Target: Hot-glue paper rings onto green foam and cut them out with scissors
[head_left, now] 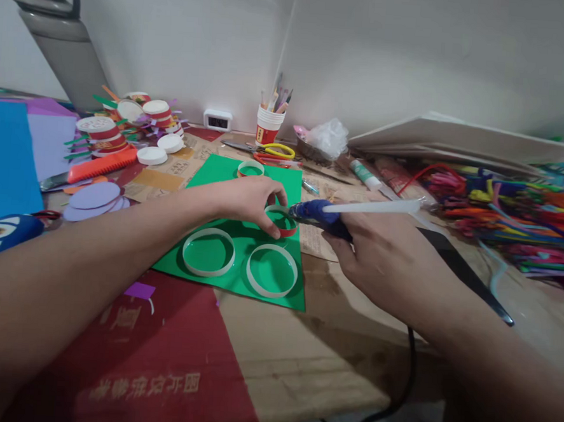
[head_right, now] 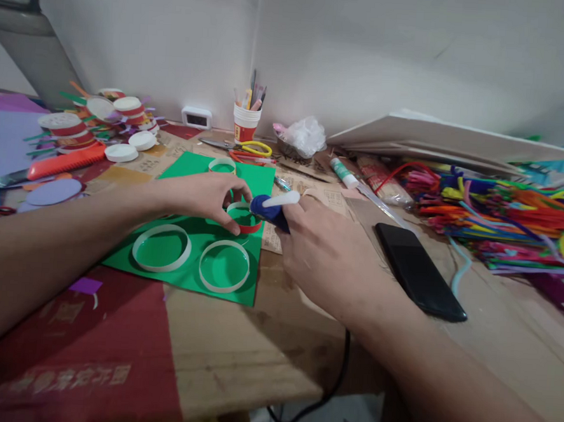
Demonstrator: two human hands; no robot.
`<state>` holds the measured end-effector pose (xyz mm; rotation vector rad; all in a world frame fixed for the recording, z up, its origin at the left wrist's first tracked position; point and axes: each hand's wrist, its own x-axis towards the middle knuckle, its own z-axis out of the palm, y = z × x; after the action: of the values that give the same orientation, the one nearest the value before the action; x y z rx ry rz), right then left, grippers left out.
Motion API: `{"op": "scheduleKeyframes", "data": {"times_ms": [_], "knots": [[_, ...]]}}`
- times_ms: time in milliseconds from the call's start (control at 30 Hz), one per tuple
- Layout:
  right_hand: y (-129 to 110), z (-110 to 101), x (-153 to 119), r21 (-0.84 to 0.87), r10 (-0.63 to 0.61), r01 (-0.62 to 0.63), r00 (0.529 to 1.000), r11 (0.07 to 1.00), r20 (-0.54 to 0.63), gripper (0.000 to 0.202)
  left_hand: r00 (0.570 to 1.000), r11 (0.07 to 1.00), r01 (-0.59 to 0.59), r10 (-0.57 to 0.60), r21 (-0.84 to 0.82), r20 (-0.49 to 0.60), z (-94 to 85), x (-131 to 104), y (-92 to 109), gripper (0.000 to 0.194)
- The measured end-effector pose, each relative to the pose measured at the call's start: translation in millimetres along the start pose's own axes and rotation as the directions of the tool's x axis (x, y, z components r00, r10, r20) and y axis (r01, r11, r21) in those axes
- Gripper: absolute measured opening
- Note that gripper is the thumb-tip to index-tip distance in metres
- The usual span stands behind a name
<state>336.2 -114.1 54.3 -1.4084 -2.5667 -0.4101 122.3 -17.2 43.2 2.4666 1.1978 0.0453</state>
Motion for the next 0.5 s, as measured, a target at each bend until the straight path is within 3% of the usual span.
{"op": "scheduleKeyframes", "data": {"times_ms": [233, 500], "knots": [[-5.5, 1.0, 5.9, -0.011, 0.041, -0.041, 0.999, 0.999, -0.003, 0.017, 1.0, 1.0, -0.021, 0.021, 0.013, -0.003, 0.6, 0.7, -1.2, 0.071], [-7.4, -3.0, 2.9, -0.077, -0.003, 0.003, 1.0, 0.997, 0.006, 0.016, 1.0, 1.0, -0.01, 0.01, -0.002, 0.004, 1.0, 1.4, -1.5, 0.078]]}}
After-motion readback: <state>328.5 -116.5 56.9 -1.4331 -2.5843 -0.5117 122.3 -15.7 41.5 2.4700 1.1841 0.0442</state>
